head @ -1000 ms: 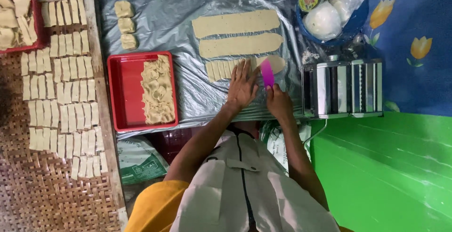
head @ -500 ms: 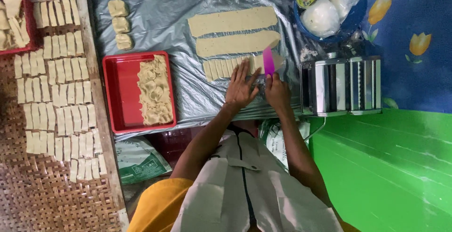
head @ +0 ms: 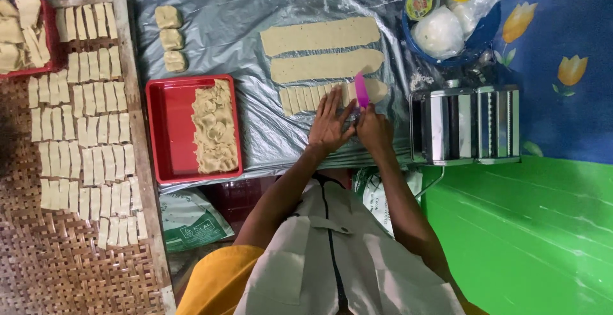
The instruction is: Cutting thin sheets of dough into rectangular pieces for snacks.
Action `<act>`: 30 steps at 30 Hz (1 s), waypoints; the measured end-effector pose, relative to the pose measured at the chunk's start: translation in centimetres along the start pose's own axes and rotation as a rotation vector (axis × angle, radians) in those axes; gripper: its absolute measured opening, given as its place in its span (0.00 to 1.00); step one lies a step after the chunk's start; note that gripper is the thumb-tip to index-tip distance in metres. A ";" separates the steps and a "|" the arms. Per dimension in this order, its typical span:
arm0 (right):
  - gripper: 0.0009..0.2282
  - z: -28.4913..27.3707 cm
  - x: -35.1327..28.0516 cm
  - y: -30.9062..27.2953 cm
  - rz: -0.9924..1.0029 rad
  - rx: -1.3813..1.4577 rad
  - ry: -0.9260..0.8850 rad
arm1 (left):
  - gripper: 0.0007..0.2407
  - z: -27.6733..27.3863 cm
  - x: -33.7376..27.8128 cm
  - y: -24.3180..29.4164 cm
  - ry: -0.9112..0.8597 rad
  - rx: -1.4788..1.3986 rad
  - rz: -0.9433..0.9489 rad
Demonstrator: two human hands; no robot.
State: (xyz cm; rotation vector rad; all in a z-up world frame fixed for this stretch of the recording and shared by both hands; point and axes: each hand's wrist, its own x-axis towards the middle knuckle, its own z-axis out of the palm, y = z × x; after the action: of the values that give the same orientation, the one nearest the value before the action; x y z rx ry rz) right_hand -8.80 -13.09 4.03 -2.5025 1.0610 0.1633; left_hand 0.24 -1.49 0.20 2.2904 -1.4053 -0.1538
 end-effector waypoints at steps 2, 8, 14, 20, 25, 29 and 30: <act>0.17 0.9 0.7 0.5 0.014 -0.019 -0.032 | 0.27 0.1 0.0 -0.2 0.001 -0.001 -0.001; 0.15 -1.0 -0.1 -1.5 0.085 0.004 -0.111 | 0.28 0.5 0.1 -0.6 0.036 -0.011 0.015; 0.16 0.7 0.5 -0.1 0.119 0.056 -0.129 | 0.28 1.0 -0.1 -0.7 0.070 -0.033 0.033; 0.18 -2.2 -4.9 -1.3 0.129 0.091 -0.174 | 0.29 0.7 -0.2 -0.5 0.061 -0.043 0.037; 0.17 -2.0 -5.3 -1.4 0.117 0.136 -0.157 | 0.28 0.4 -0.2 -0.3 0.073 -0.039 0.034; 0.18 1.5 -0.9 -0.3 0.097 0.052 -0.146 | 0.28 0.9 -0.3 -0.6 0.058 -0.031 0.042; 0.18 2.9 0.5 0.5 0.081 0.052 -0.132 | 0.29 1.1 -0.3 -0.7 0.047 -0.015 0.042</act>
State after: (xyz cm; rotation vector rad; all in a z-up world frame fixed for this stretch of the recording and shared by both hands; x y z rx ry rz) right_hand -8.65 -12.50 1.16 -2.3683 1.0985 0.3154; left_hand 0.31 -1.36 -1.16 2.2361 -1.4224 -0.0972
